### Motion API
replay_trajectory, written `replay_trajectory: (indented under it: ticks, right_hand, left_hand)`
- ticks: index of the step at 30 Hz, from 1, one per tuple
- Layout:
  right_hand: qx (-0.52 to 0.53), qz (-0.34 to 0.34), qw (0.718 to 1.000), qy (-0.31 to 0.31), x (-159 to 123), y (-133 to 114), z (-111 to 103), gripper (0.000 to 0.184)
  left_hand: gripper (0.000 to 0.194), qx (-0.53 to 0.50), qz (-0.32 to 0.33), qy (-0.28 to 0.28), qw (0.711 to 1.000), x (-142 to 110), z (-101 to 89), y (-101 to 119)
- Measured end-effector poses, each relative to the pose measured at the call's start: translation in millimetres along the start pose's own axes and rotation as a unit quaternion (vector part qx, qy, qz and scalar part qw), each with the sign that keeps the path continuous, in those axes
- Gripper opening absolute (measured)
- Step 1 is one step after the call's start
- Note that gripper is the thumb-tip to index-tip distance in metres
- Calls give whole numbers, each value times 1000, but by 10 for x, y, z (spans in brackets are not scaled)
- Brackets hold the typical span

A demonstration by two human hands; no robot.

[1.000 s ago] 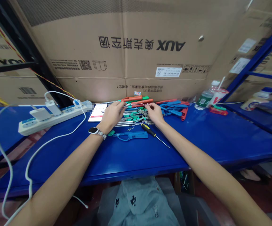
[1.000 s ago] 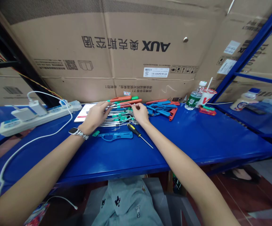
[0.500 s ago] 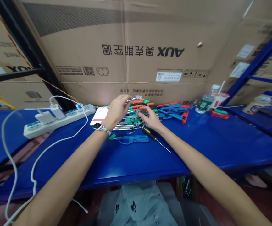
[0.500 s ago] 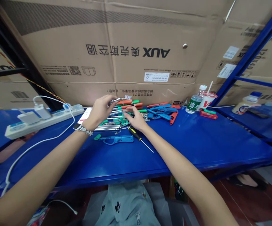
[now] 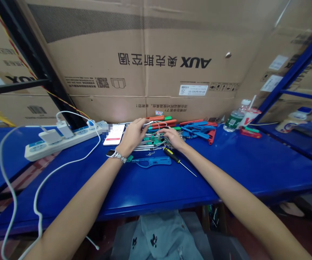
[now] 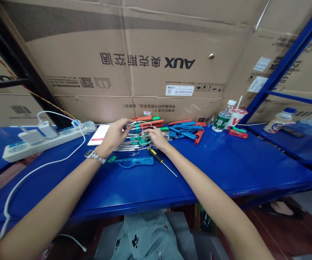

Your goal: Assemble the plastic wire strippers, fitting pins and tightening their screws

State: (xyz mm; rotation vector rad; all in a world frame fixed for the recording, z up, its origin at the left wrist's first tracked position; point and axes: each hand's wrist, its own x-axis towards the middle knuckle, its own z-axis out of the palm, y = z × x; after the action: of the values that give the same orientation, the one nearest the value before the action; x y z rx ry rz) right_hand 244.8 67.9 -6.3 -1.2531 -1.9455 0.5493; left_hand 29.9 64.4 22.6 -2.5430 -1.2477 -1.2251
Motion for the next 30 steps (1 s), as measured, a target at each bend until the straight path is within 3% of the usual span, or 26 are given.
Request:
replay_trajectory:
  ticks: [3, 6, 9, 12, 16, 22, 26, 30]
  right_hand:
    - [75, -1, 997, -28, 0, -33, -26, 44]
    - [86, 1, 996, -31, -31, -29, -47, 32]
    - [57, -19, 996, -72, -71, -22, -71, 23]
    - [-35, -19, 996, -84, -94, -57, -87, 28]
    - [-155, -18, 985, -69, -99, -112, -70, 24]
    - [-205, -111, 972, 10, -118, -81, -99, 6]
    - [-249, -143, 958, 21, -139, -135, -159, 21]
    - [-300, -116, 946, 26, -158, -220, -183, 31]
  left_hand:
    - [21, 5, -8, -7, 1000, -31, -24, -24]
    - [21, 13, -14, -19, 1000, -63, -47, -54]
    - [20, 31, -15, -35, 999, -91, -64, -66]
    - [21, 48, -11, -53, 997, -107, -73, -56]
    - [22, 60, -10, -56, 997, -105, -80, -51]
    - [21, 97, -21, -48, 994, -94, -120, -83]
    - [20, 117, -24, -42, 992, -95, -147, -103]
    - [19, 122, -26, -54, 991, -91, -162, -107]
